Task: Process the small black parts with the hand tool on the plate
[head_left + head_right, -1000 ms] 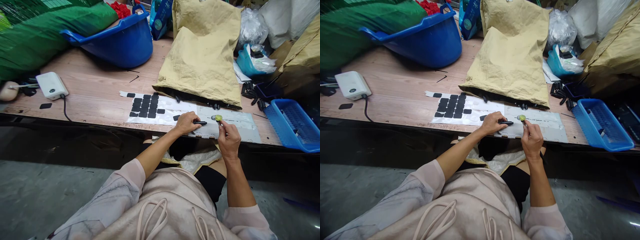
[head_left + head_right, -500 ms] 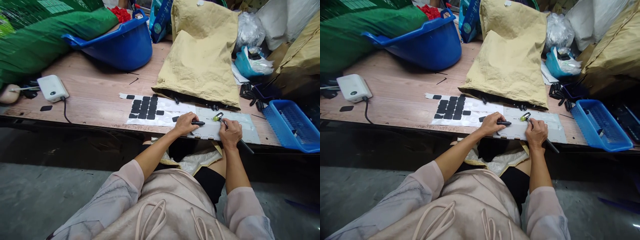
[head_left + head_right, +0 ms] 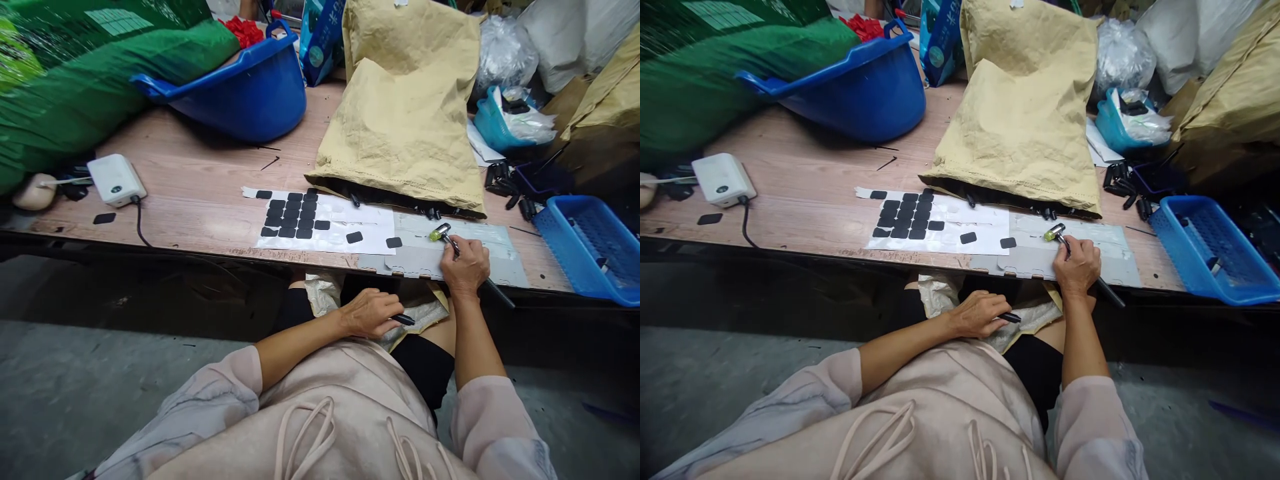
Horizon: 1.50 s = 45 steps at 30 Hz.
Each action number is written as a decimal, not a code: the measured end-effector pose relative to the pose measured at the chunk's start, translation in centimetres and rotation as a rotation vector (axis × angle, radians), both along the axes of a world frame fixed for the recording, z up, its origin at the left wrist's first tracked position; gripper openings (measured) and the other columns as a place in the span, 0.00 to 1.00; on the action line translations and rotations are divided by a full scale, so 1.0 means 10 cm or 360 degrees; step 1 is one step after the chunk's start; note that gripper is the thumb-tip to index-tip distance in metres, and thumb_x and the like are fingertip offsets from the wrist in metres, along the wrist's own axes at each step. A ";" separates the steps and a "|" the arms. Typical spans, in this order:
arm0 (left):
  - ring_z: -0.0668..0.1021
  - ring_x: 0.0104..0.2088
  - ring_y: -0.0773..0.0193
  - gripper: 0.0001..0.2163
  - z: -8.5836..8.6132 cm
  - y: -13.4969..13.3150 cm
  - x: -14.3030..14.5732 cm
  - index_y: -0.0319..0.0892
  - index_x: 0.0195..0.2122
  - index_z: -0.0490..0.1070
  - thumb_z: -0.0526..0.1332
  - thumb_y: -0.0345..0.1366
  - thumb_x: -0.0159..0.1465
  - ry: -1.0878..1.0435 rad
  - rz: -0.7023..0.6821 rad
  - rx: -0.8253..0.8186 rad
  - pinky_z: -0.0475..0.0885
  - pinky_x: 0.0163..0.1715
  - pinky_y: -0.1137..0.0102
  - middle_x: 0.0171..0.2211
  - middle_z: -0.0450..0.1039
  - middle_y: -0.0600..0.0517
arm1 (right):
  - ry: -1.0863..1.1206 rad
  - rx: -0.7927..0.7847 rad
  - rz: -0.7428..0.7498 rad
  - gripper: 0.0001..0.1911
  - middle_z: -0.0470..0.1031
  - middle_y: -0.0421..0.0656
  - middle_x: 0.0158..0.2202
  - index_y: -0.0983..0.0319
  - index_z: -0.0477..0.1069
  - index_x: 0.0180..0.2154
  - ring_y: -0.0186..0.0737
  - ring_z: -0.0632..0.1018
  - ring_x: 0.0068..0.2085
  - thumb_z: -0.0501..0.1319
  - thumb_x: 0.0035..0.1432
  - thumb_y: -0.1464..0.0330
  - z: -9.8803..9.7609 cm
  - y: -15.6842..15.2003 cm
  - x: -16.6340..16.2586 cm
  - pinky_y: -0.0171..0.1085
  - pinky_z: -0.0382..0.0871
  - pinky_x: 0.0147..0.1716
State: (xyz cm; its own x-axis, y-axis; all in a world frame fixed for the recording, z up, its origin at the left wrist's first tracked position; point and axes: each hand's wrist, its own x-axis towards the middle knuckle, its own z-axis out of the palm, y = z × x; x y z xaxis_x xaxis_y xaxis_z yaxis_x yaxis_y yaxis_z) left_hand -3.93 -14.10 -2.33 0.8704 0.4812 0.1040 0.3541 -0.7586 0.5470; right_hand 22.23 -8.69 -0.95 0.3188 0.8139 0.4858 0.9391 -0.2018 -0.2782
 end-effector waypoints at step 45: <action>0.74 0.46 0.54 0.08 0.19 1.21 0.29 0.43 0.42 0.79 0.69 0.36 0.61 -0.0363 0.0674 -0.0037 0.72 0.50 0.59 0.42 0.74 0.47 | 0.0063 -0.0018 -0.0021 0.16 0.74 0.48 0.41 0.58 0.81 0.48 0.48 0.68 0.43 0.59 0.63 0.64 -0.02 0.00 0.00 0.44 0.63 0.44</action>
State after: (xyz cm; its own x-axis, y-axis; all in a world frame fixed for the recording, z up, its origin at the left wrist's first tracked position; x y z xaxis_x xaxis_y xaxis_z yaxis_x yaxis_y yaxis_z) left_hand -0.99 -2.04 -0.47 0.5533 0.7931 0.2545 0.4984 -0.5600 0.6618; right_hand 22.22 -8.68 -1.19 0.3481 0.8150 0.4632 0.9247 -0.2174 -0.3124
